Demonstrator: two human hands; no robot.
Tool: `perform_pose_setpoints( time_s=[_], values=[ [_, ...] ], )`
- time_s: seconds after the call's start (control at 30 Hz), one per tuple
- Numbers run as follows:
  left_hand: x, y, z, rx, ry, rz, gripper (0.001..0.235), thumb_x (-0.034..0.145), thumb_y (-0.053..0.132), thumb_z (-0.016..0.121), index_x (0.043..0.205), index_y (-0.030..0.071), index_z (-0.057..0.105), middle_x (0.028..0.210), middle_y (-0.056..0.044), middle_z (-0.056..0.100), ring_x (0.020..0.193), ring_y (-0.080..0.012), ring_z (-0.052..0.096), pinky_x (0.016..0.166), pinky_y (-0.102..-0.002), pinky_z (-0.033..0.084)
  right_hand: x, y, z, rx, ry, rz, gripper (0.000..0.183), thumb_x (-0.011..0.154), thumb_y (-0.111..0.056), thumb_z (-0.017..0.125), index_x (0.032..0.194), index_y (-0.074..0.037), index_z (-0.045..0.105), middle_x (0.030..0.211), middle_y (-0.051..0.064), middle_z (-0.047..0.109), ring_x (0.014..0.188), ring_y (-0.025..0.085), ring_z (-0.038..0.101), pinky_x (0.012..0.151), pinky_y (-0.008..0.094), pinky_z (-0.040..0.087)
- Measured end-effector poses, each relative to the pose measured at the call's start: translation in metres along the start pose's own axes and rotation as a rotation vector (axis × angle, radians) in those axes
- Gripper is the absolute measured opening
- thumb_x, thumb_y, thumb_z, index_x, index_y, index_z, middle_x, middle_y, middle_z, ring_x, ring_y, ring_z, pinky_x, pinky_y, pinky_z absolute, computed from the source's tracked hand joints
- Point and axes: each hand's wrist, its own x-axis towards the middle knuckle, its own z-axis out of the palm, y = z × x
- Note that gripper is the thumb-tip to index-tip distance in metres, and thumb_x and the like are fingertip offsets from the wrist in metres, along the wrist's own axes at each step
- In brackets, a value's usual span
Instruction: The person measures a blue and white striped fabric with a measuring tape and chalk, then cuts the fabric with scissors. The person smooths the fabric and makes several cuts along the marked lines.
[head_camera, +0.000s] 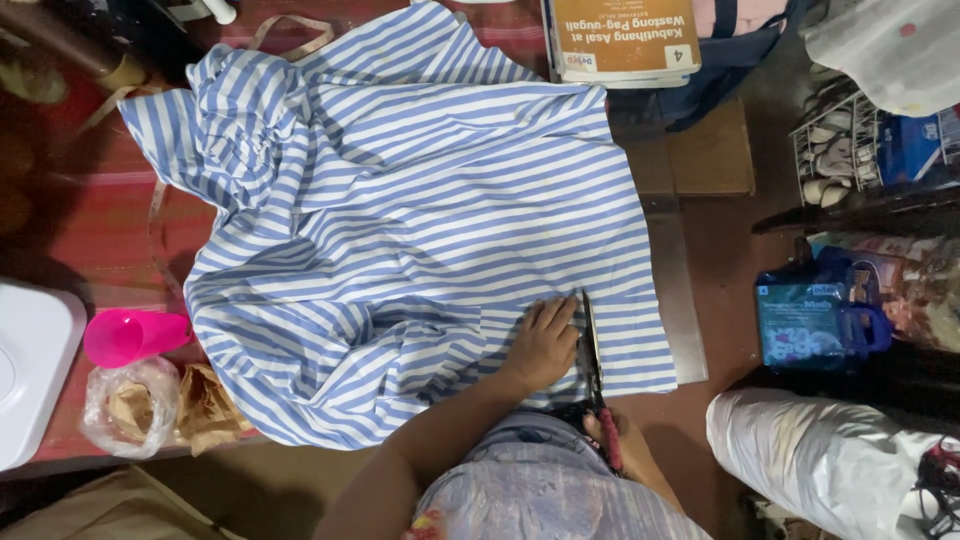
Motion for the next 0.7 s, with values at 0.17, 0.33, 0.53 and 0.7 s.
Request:
perform_pose_setpoints(
  time_s=[0.17,0.33,0.53,0.7],
  values=[
    [-0.002,0.0,0.003,-0.003,-0.023,-0.018,0.017,0.09,0.018,0.067,0.095,0.003,0.065,0.148,-0.022,0.049,0.137,-0.0366,0.044,0.115,-0.057,0.033,-0.013,-0.024,0.0,-0.053,0.02,-0.002,0.059,0.075,-0.051,0.073,0.104,0.001,0.075,0.088,0.014,0.076,0.08,0.024,0.067,0.077,0.032,0.05],
    [-0.004,-0.001,0.01,0.011,-0.049,-0.031,0.02,0.087,0.02,0.067,0.097,0.003,0.065,0.148,-0.023,0.048,0.137,-0.0377,0.044,0.116,-0.058,0.032,-0.016,-0.031,-0.002,-0.178,0.021,-0.005,0.048,0.082,-0.045,0.072,0.103,-0.003,0.077,0.086,0.012,0.077,0.079,0.023,0.069,0.078,0.032,0.051],
    [0.0,0.0,0.005,-0.013,-0.04,-0.019,0.02,0.087,0.019,0.068,0.096,0.002,0.064,0.148,-0.025,0.048,0.138,-0.0398,0.043,0.113,-0.06,0.033,-0.034,-0.046,0.001,-0.11,0.064,-0.014,0.049,0.08,-0.047,0.074,0.095,-0.001,0.078,0.08,0.011,0.075,0.075,0.022,0.066,0.075,0.031,0.05],
    [0.02,-0.012,0.004,0.071,-0.067,-0.182,0.026,0.093,0.022,0.059,0.111,0.004,0.064,0.144,-0.02,0.049,0.128,-0.0385,0.047,0.101,-0.056,0.039,-0.035,-0.053,0.0,-0.145,0.105,0.024,0.046,0.078,-0.038,0.08,0.104,-0.001,0.08,0.085,0.013,0.08,0.074,0.022,0.07,0.073,0.03,0.053]
  ],
)
